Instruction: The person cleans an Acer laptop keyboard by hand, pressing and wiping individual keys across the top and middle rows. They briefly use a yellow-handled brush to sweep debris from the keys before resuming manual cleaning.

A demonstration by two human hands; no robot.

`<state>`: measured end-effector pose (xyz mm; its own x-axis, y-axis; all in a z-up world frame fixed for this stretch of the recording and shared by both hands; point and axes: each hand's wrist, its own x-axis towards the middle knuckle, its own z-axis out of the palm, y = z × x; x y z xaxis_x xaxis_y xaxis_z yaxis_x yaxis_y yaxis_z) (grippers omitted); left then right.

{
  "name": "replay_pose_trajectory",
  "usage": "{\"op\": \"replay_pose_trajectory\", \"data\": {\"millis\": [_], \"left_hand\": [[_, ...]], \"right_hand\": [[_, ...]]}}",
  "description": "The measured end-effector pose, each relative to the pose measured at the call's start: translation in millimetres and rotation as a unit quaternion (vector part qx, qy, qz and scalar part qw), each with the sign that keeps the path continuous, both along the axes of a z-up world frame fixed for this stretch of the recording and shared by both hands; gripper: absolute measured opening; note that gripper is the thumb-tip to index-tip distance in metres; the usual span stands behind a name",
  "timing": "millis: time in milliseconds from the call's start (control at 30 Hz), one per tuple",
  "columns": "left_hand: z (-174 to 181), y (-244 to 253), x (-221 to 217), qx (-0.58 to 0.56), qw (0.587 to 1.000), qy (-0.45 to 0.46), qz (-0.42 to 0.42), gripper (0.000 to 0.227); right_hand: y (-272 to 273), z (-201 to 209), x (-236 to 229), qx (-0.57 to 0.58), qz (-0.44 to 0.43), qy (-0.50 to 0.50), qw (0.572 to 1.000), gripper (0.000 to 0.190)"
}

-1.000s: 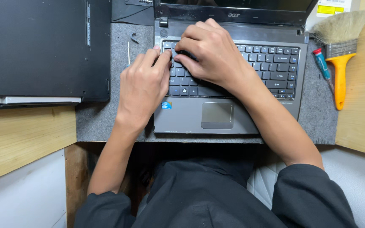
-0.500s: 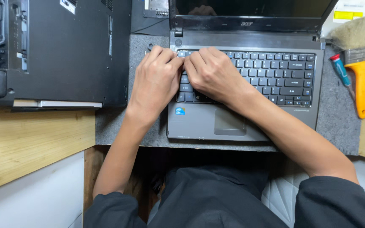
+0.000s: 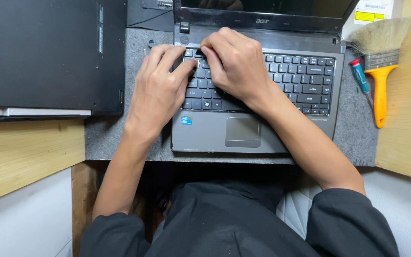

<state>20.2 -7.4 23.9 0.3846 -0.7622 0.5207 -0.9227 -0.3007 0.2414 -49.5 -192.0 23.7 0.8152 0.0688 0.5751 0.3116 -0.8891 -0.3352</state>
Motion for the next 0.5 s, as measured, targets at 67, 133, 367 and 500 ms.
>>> {"op": "replay_pose_trajectory", "data": {"millis": [67,133,367,500], "left_hand": [[0.2,0.7,2.2,0.004,1.0,-0.004,-0.004,0.01],[-0.2,-0.6,1.1,0.004,1.0,-0.002,-0.005,0.012],[-0.2,1.2,0.3,-0.005,1.0,0.014,-0.021,0.007],[3.1,0.3,0.7,-0.013,0.999,0.019,-0.023,0.009]], "right_hand": [[-1.1,0.1,1.3,0.009,0.006,0.004,1.0,0.008],[-4.1,1.6,2.2,0.013,0.016,0.013,1.0,0.007],[-2.7,0.1,0.1,0.019,0.041,0.008,0.999,0.007],[-3.2,0.4,0.8,0.002,0.037,0.005,0.999,0.007]]}}
